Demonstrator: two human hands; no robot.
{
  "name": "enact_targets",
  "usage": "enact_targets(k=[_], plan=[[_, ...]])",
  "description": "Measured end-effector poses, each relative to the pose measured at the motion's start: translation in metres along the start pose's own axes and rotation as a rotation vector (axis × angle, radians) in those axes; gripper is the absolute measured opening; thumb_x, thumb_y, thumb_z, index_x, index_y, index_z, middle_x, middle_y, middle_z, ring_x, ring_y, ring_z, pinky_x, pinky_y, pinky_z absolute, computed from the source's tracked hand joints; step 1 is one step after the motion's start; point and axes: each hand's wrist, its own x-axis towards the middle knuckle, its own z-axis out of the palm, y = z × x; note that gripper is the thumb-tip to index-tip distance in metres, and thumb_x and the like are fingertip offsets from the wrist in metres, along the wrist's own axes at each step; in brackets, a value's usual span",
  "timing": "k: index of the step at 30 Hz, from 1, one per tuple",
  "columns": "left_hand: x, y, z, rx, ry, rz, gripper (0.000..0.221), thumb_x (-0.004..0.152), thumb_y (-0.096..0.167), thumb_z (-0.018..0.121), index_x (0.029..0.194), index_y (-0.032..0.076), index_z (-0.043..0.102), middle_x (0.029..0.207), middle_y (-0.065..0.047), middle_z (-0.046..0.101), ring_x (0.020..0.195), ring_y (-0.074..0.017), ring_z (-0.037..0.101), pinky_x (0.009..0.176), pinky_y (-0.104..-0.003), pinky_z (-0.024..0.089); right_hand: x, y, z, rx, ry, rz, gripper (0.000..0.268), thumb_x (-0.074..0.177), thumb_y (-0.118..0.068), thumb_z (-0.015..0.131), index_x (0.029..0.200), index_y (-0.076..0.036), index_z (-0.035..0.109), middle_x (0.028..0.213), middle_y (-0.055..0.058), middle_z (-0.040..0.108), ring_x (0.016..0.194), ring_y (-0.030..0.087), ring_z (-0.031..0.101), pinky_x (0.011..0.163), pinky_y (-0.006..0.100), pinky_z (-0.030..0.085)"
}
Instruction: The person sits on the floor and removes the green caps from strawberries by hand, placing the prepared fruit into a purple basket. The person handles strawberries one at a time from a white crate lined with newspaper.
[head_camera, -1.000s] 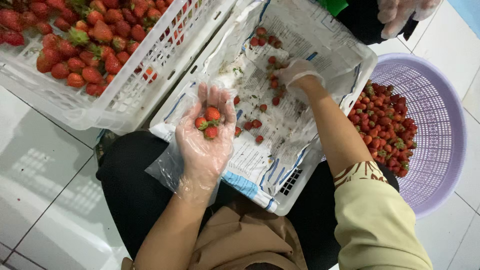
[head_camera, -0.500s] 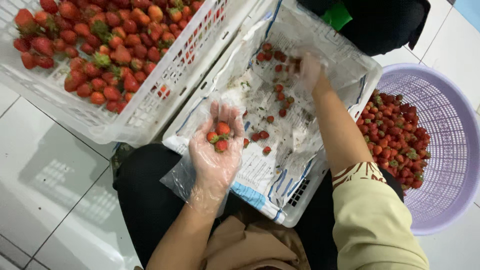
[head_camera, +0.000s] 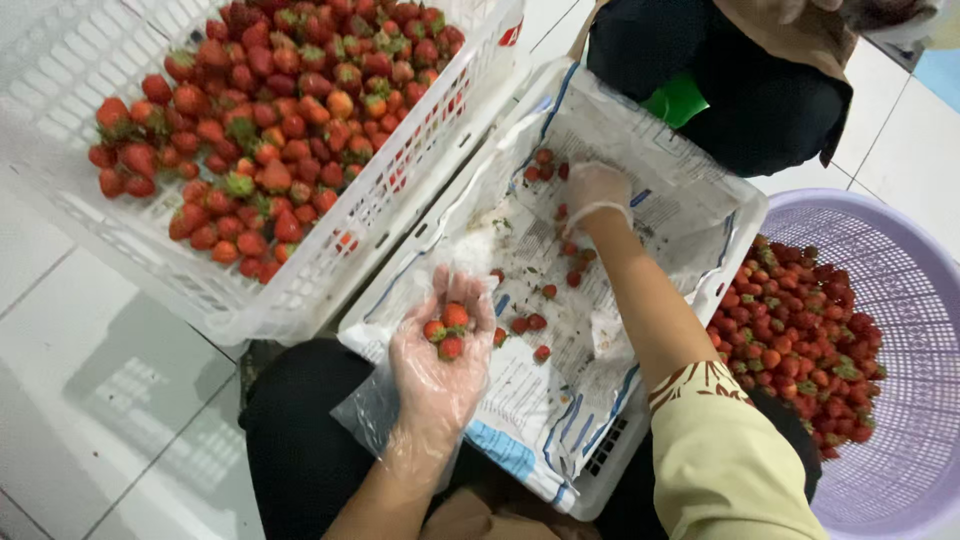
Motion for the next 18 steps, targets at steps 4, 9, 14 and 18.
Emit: enact_targets(k=[4, 9, 14, 18], plan=[[0.000, 0.000, 0.002, 0.032, 0.080, 0.020, 0.032, 0.101, 0.016, 0.046, 0.124, 0.002, 0.064, 0.111, -0.014, 0.071, 0.109, -0.0273, 0.067, 0.100, -0.043, 0.052, -0.008, -0.002, -0.013, 0.034, -0.128, 0.088, 0.023, 0.081, -0.017, 0.077, 0.102, -0.007, 0.076, 0.108, 0.016, 0.075, 0.100, 0.033, 0.073, 0.083, 0.044, 0.060], [0.004, 0.001, -0.003, 0.058, 0.082, 0.030, 0.033, 0.100, 0.016, 0.045, 0.123, 0.002, 0.065, 0.112, -0.014, 0.072, 0.109, -0.0282, 0.067, 0.099, -0.043, 0.052, -0.014, -0.011, -0.036, 0.054, -0.196, 0.166, 0.041, 0.062, -0.017, 0.091, 0.098, -0.003, 0.077, 0.108, 0.019, 0.073, 0.101, 0.032, 0.071, 0.084, 0.041, 0.060], [0.013, -0.001, -0.013, 0.020, 0.058, -0.004, 0.032, 0.101, 0.017, 0.047, 0.124, 0.004, 0.065, 0.114, -0.014, 0.072, 0.111, -0.0296, 0.066, 0.099, -0.044, 0.051, -0.015, -0.006, -0.030, 0.167, -0.221, 0.205, 0.033, 0.073, -0.022, 0.084, 0.102, -0.007, 0.078, 0.110, 0.016, 0.070, 0.102, 0.030, 0.068, 0.086, 0.040, 0.056], [0.018, 0.000, -0.013, -0.019, -0.045, -0.017, 0.032, 0.101, 0.015, 0.047, 0.124, 0.003, 0.064, 0.115, -0.017, 0.071, 0.111, -0.0320, 0.066, 0.100, -0.047, 0.051, -0.015, 0.011, -0.028, 0.133, -0.241, 0.152, 0.026, 0.084, -0.029, 0.076, 0.100, -0.008, 0.076, 0.097, 0.010, 0.066, 0.091, 0.024, 0.062, 0.076, 0.037, 0.052]])
